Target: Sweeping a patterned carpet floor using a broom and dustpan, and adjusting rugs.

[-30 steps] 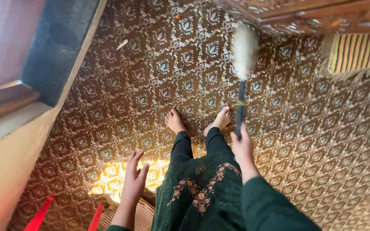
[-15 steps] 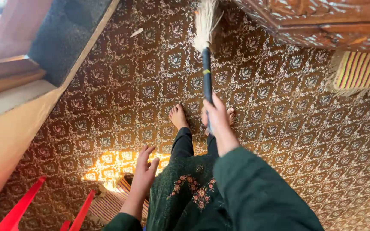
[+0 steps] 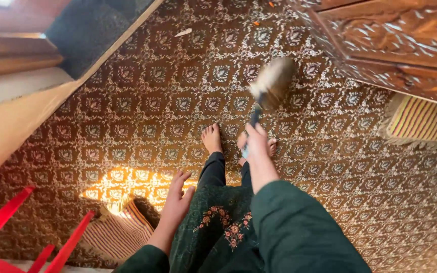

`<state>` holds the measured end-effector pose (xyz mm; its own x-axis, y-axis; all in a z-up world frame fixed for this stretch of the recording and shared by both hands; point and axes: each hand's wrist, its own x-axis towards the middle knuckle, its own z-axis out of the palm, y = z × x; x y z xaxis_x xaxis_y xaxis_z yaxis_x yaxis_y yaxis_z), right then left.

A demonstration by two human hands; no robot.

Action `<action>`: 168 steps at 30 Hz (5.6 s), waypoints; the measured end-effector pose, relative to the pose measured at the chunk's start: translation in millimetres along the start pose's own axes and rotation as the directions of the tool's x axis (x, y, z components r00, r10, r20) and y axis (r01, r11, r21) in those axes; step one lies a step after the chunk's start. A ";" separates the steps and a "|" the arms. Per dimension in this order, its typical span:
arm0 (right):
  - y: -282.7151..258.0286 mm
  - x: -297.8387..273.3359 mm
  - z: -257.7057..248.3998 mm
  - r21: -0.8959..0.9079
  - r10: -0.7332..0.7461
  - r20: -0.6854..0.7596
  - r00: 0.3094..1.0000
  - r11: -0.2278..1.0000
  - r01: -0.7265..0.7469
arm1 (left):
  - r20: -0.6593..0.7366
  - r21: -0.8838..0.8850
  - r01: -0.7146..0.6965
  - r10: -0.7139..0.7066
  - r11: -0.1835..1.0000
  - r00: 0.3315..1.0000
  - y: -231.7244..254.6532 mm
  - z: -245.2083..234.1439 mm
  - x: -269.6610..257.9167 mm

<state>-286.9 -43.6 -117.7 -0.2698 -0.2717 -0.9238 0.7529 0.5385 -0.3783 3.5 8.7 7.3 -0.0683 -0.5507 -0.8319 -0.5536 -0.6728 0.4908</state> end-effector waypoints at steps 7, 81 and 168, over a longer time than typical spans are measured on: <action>-48.6 -124.2 13.6 -0.192 -0.002 0.269 0.963 0.980 0.056 | -0.056 -0.020 -0.064 0.062 0.998 0.996 -9.4 -8.5 -2.5; -94.4 -63.6 -10.4 -0.971 0.248 0.060 0.967 -0.212 0.115 | -0.319 -0.614 0.003 -0.252 0.789 0.914 -49.8 60.0 -47.5; -106.0 24.2 302.5 -0.619 0.374 0.351 0.858 0.781 -0.087 | -0.278 -0.529 0.055 -0.234 0.847 0.932 -58.3 35.2 -50.6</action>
<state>-191.6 -348.6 -82.0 0.2611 -0.3121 -0.9135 0.2399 0.9376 -0.2518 10.0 93.2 11.7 0.2968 -0.4925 -0.8182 -0.0336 -0.8616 0.5064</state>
